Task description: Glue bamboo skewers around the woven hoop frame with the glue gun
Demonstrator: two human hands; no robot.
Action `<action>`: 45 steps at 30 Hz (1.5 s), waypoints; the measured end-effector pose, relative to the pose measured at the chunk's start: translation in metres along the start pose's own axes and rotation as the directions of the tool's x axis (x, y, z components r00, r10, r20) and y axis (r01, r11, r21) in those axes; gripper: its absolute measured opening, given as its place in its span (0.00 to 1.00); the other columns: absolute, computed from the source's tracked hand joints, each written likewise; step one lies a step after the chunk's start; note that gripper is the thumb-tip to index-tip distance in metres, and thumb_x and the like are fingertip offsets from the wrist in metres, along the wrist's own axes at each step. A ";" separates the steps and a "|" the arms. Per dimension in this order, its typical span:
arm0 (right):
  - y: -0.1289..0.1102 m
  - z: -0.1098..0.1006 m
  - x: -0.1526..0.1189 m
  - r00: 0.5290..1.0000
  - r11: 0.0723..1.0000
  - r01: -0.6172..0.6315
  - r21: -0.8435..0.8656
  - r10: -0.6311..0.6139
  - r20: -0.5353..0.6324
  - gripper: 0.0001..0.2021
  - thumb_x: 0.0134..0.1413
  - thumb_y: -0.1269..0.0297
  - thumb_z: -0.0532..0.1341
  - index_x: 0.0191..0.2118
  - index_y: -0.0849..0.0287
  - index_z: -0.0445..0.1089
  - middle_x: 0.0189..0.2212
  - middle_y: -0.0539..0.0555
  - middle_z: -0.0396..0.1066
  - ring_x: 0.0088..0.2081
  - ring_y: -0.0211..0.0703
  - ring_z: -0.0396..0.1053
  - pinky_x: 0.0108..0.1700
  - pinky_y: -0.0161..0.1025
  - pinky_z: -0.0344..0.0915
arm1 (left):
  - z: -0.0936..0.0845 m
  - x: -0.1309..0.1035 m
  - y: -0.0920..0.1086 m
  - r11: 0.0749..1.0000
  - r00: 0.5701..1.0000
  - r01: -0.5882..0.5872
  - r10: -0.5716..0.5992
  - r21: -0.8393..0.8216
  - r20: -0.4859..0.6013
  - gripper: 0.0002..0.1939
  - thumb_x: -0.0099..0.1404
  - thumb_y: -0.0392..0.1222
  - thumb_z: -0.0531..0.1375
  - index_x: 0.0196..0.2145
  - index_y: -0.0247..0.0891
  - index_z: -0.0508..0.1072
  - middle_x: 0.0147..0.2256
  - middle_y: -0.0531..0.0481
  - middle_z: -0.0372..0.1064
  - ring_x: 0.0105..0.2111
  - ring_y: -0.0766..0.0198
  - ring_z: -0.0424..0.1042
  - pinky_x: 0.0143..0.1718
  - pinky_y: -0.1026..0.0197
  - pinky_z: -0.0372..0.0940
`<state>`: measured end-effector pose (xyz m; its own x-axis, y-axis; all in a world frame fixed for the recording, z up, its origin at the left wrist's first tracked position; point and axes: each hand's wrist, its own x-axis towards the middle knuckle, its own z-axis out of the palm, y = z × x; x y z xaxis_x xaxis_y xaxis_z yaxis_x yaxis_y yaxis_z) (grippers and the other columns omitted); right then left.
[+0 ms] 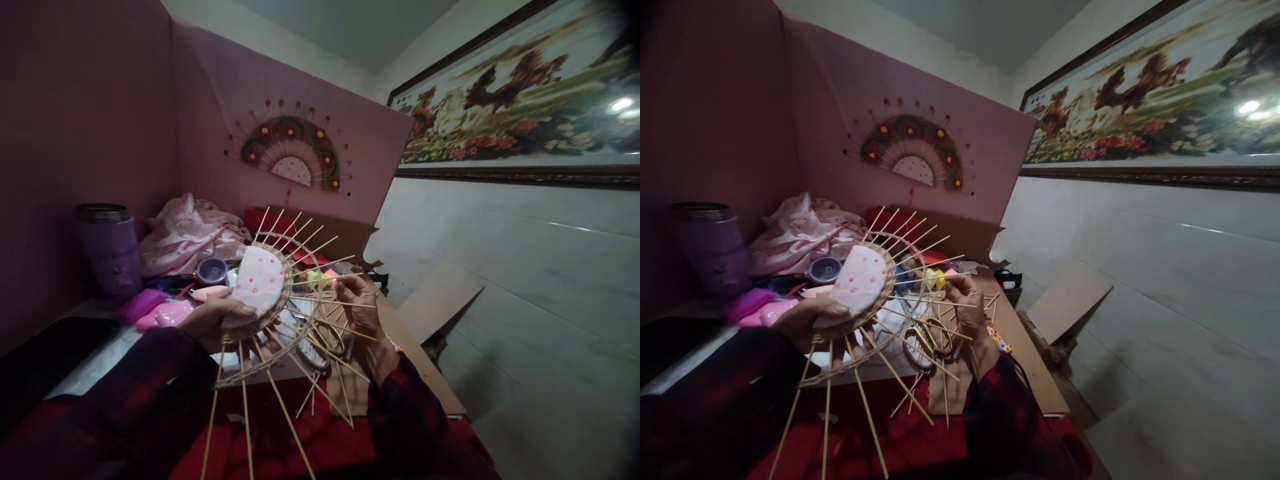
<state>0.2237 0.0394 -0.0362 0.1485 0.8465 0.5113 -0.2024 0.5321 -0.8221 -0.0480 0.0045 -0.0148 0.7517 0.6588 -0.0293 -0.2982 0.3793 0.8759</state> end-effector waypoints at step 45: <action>0.011 0.008 -0.009 0.996 0.945 0.058 -0.321 -0.078 -0.049 0.11 0.42 0.56 0.64 0.26 0.59 0.68 0.23 0.48 0.66 0.27 0.37 0.61 0.30 0.35 0.59 | 0.015 0.011 0.003 0.989 0.943 0.006 -0.054 -0.145 -0.328 0.10 0.57 0.34 0.56 0.32 0.24 0.74 0.24 0.36 0.74 0.23 0.56 0.74 0.24 0.59 0.70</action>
<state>0.2121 0.0380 -0.0479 0.2116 0.8002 0.5612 0.1285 0.5464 -0.8276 -0.0313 0.0030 -0.0056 0.5323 0.8140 -0.2327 -0.3760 0.4736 0.7964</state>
